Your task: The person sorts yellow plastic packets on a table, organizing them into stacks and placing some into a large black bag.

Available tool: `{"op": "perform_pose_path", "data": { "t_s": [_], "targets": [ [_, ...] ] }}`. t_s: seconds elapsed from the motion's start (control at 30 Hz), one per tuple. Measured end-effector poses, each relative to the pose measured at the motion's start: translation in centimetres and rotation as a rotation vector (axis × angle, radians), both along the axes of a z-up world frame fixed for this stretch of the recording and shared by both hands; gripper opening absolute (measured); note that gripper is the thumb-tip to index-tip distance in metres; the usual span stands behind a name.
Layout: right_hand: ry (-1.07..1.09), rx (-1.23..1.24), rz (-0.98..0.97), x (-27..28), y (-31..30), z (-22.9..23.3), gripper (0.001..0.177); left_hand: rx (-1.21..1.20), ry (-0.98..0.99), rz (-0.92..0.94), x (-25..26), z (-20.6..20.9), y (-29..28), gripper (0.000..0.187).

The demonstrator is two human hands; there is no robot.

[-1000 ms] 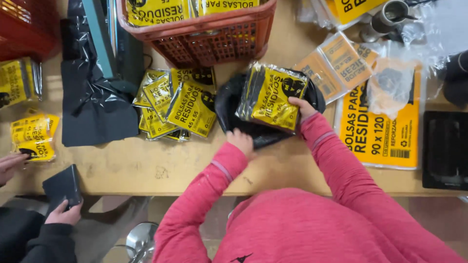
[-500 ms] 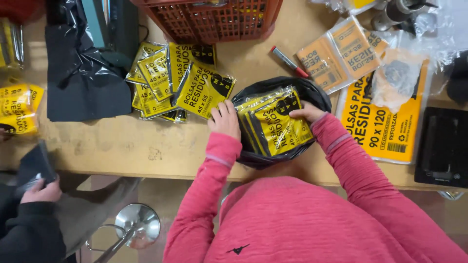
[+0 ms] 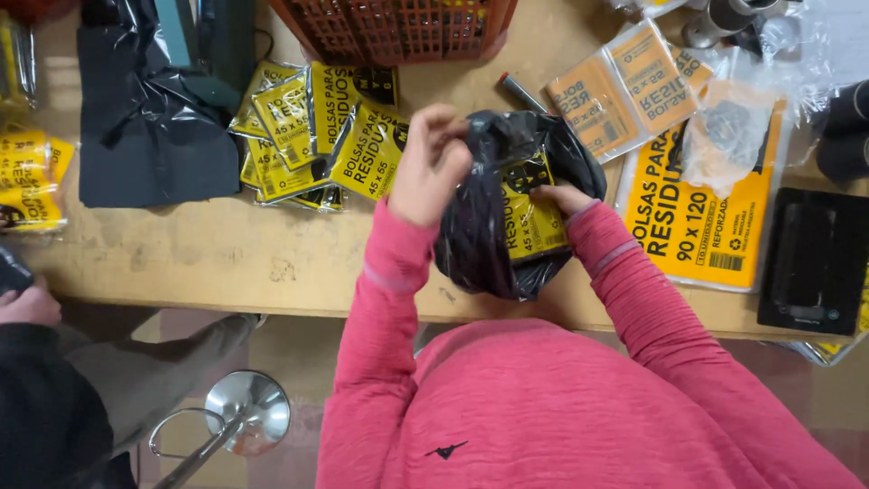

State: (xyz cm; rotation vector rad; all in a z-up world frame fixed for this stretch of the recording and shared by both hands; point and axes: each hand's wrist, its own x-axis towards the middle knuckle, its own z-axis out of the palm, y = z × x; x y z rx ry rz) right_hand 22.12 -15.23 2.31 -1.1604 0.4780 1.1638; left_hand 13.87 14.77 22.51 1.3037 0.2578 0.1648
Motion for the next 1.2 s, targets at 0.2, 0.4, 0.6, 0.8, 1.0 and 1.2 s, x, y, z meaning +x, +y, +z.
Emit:
{"op": "perform_pose_path", "data": {
  "t_s": [0.2,0.4,0.6,0.8,1.0,1.2],
  "targets": [
    [0.003,-0.031,-0.018,-0.3,1.6,-2.4,0.04,0.711,0.296,-0.169,-3.3,-6.5,-6.2,0.078],
    [-0.237,0.653,-0.452,-1.4,8.9,-4.2,0.052,0.518,0.062,0.097,-0.6,-3.8,-8.8,0.064],
    [-0.616,0.312,0.037,-0.7,6.4,-7.0,0.054,0.853,-0.203,0.247,-6.4,9.6,-5.1,0.046],
    [-1.062,-0.691,0.628,0.5,1.7,2.4,0.032,1.41,-0.366,-0.509,-5.2,5.3,-10.1,0.015],
    [-1.621,-0.895,1.319,-1.1,0.8,5.3,0.029,1.852,-0.189,-1.146,1.9,-11.7,-14.9,0.022],
    [-1.365,-1.048,1.841,-2.4,-0.2,8.6,0.03,1.899,-0.189,-1.3,2.5,-13.4,-13.1,0.038]
  ]
}}
